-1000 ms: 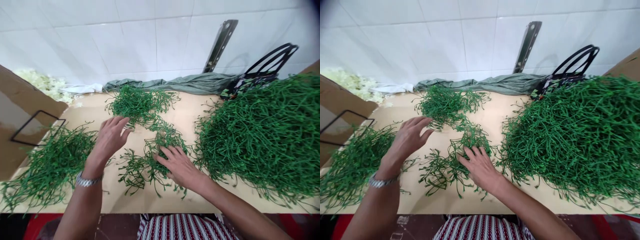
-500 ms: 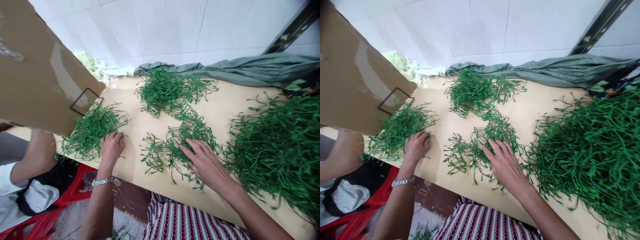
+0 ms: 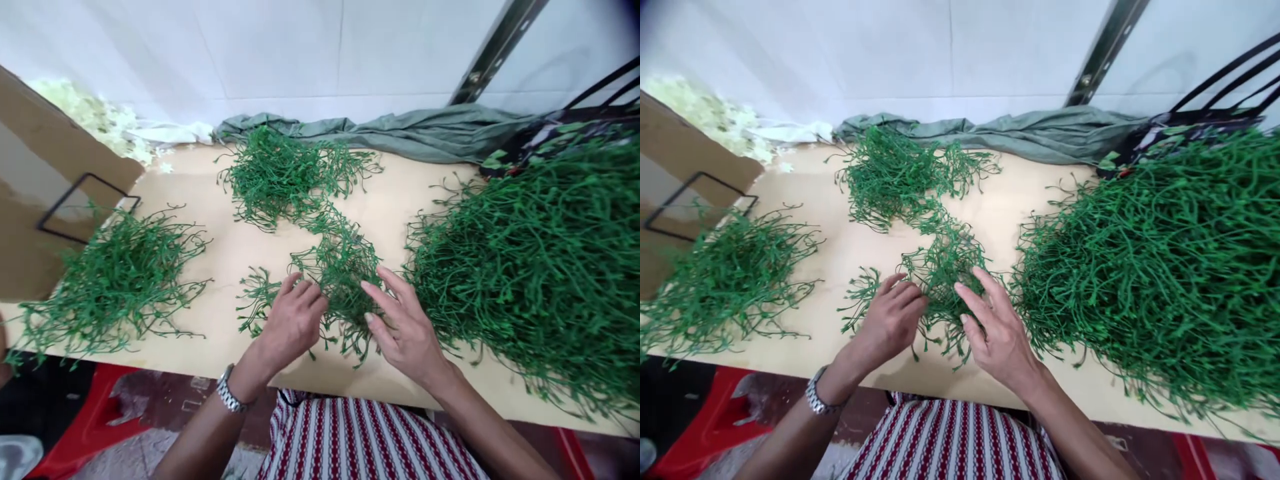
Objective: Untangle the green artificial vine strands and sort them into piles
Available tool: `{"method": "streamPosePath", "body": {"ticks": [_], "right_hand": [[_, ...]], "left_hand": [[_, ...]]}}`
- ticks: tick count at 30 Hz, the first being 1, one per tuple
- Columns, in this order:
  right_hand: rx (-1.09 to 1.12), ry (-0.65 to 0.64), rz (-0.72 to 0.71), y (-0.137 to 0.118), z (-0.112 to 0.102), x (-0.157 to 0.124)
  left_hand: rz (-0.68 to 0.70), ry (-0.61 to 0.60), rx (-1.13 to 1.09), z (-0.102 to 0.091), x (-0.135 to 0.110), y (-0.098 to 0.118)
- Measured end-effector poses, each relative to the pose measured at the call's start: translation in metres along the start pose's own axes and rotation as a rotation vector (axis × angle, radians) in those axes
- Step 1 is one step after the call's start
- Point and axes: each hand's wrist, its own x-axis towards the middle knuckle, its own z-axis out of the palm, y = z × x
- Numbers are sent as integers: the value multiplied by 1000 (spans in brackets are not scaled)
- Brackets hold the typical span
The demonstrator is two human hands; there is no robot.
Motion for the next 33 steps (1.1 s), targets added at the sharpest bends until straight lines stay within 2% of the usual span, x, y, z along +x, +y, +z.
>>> {"method": "streamPosePath", "body": {"ticks": [5,8,11,13,15,18,20,22,25,29,31,33], "right_hand": [[30,68,75,-3,-2,-2],[-9,140,0,-7,-1,2],[20,143,-64,-11,-1,6],[118,133,-3,-13,-1,9],[235,133,113,-13,-1,13],[392,92,260,-13,1,21],[377,111,288,-13,3,29],[236,185,225,-13,3,39],[19,232,92,-16,-2,55],[-176,33,-42,-24,-8,79],[-181,-65,-85,-27,-6,89],[-116,-99,-80,-26,-3,95]], "left_hand": [[-139,310,-442,-14,5,-15],[-260,430,-659,-22,13,-14],[-325,605,-823,-24,19,-17],[-336,739,-925,-24,20,-23],[-339,821,-1024,-25,16,-30],[-353,831,-1126,-26,5,-38],[-383,825,-1140,-27,-2,-41],[-393,811,-1171,-29,-8,-43],[-333,714,-1256,-37,-12,-45],[-237,591,-1307,-52,-5,-47],[-183,559,-1297,-59,2,-51],[-147,539,-1260,-63,8,-62]]}}
